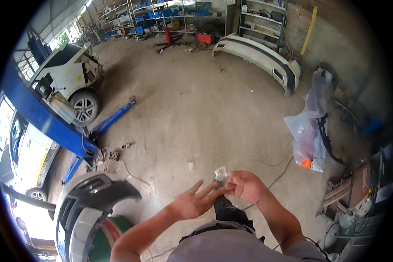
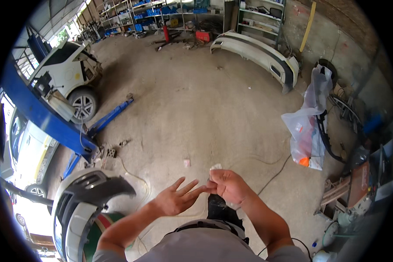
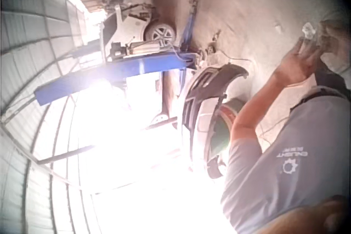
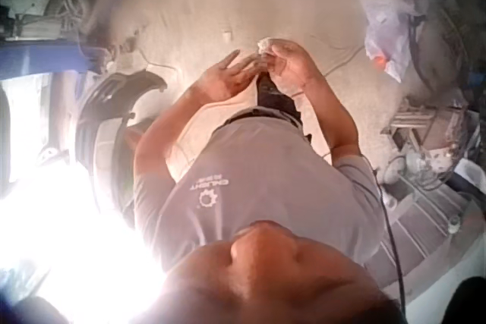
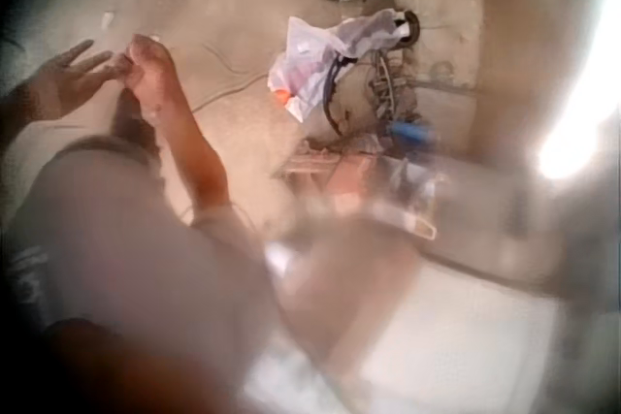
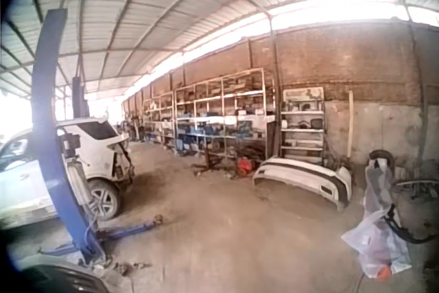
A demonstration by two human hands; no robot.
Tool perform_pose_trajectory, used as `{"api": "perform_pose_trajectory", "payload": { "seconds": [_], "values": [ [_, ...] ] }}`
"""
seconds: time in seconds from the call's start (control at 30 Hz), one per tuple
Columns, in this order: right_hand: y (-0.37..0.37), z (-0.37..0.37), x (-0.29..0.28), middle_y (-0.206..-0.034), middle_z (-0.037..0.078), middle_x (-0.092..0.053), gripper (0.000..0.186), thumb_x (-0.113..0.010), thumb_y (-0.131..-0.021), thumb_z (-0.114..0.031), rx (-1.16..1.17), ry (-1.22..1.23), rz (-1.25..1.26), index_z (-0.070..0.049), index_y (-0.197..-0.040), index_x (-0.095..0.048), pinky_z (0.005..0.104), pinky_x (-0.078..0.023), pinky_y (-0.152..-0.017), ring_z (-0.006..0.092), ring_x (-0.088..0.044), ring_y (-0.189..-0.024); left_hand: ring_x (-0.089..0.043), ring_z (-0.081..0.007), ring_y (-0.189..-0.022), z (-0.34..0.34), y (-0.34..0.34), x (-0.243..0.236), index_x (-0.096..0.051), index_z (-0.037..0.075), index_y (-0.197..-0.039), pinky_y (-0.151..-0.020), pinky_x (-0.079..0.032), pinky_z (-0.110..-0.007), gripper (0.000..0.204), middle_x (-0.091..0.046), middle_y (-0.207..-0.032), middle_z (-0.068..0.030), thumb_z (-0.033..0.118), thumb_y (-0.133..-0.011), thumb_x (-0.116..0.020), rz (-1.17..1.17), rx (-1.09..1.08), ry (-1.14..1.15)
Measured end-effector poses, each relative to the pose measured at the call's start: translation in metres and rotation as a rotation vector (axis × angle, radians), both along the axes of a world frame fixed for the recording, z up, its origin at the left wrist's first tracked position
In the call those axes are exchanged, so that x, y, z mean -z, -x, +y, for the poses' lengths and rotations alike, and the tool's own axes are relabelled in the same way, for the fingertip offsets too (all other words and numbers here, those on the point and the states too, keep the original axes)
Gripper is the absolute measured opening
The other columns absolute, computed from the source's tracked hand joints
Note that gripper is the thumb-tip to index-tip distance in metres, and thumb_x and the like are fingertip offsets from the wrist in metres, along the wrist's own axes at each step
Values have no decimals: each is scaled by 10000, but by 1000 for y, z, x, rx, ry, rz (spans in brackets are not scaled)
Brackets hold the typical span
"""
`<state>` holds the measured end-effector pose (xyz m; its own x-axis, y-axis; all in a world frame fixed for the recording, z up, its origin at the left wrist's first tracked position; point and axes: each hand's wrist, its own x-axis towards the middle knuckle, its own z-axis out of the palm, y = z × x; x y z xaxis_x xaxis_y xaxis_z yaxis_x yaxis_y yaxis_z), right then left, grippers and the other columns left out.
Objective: The person applies yellow body filler to the front wheel arch of a blue car using a spreader and a sanding block. They smooth the filler across the panel, then walk through the garage.
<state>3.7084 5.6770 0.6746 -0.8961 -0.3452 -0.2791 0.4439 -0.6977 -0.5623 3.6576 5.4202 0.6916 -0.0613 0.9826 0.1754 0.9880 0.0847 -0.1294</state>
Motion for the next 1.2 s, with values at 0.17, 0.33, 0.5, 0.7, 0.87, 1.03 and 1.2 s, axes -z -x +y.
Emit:
{"api": "perform_pose_trajectory", "payload": {
  "seconds": [0.17,0.33,0.5,0.7,0.87,1.03,1.2],
  "values": [
    [175,60,35,-873,8,-609,151,-649,-982,-211,-22,-208,-211,-65,-1019,-645,427,-578,-840,152,-632,-818,-514,-356,-1306,-13,116,75,-641,0,-1177,-954,-522,-474,454,-583,-1317,-207,317,-863,-722,-690,-863,439],
    [356,59,53,-1093,96,-656,372,-643,-988,-222,-291,-432,-162,24,-1264,-602,346,-571,-843,168,-662,-908,-695,-305,-1033,-34,213,116,-665,29,-1224,-898,-561,-399,427,-681,-1186,-171,240,-863,-751,-1417,-1027,-166],
    [554,-2,95,-1052,73,-677,458,-589,-1014,-373,-797,-733,363,10,-1263,-619,314,-531,-854,147,-644,-953,-700,-280,-995,1,401,102,-669,31,-1225,-862,-576,-372,385,-661,-1243,-152,111,-859,-754,-1425,-843,-446],
    [787,-77,68,-1218,200,-673,622,-558,-990,-504,-956,-1162,747,15,-1334,-572,379,-484,-978,332,-637,-1142,-695,-337,-887,17,667,113,-669,51,-1065,-701,-565,-412,240,-688,-995,-171,91,-862,-547,-602,-559,74],
    [970,-66,24,-1025,169,-705,638,-523,-986,-579,-1091,-1072,613,29,-1129,-653,364,-496,-847,256,-649,-949,-684,-350,-994,16,842,85,-649,-49,-1117,-859,-551,-449,334,-696,-1030,-172,209,-906,-621,-344,-333,139],
    [1123,-57,28,-772,91,-653,721,-466,-995,-625,-1200,-940,538,60,-902,-673,352,-471,-698,177,-573,-731,-585,-344,-1194,4,1007,44,-638,126,-1232,-1005,-450,-594,362,-643,-1236,-119,241,-915,-506,-854,-362,-75],
    [1315,-70,36,-710,43,-602,706,-467,-1013,-589,-1094,-728,704,74,-869,-661,322,-451,-684,137,-550,-706,-587,-314,-1174,-2,1198,151,-642,149,-1193,-992,-435,-633,338,-638,-1218,-84,272,-918,-489,-313,-178,-47]
  ]
}}
